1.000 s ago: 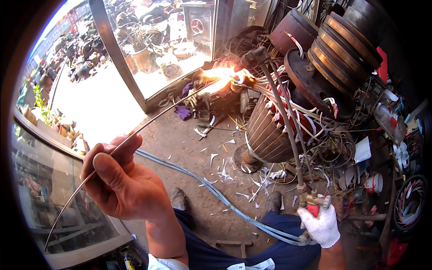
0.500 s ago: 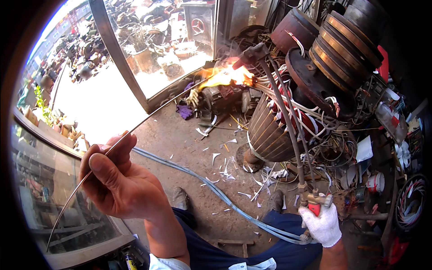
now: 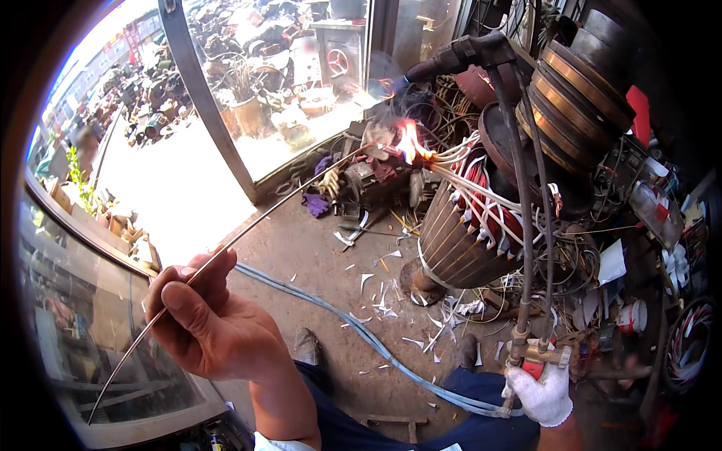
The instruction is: The person uses a blowtorch to heat a joint on a copper wire attached to a large electrical component, then applies a filler rod to braze the connection.
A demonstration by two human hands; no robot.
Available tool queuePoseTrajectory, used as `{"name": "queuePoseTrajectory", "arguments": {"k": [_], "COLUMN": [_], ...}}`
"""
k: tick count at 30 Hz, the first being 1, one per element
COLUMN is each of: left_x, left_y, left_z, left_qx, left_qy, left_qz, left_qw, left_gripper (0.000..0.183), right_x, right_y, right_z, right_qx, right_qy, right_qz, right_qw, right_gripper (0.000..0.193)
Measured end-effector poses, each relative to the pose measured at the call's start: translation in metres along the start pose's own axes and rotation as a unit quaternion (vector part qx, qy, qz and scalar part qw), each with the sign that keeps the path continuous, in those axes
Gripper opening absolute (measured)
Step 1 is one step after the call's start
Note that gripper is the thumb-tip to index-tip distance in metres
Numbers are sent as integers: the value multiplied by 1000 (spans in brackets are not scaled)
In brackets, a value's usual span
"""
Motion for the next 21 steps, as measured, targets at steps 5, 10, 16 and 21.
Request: {"name": "queuePoseTrajectory", "arguments": {"k": [5,10,16,21], "left_x": [-1,-8,-34,-52], "left_y": [7,1,11,21], "left_z": [-10,-32,13,49], "left_qx": [-14,23,96,92], "left_qy": [25,-18,38,53], "left_qz": [-13,122,150,126], "left_qw": [1000,992,983,986], "left_gripper": [27,23,25,33], "right_x": [-24,-50,-81,-101], "right_y": [-14,-36,-46,-46], "right_z": [-6,-16,-12,-1], "right_qx": [89,-50,-40,-32], "right_qy": [16,-58,-26,-74], "right_qz": [75,99,143,129], "right_qw": [993,992,989,988], "right_gripper": [27,29,39,34]}}
Point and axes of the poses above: each hand's wrist, its own x-axis away from the middle knuckle, its own y-axis out of the back of the hand, z = x × y, the point moved 10 cm from there along -x, towards the middle knuckle, and after that the axes turned 1 degree about -y, right-handed, at the moved point
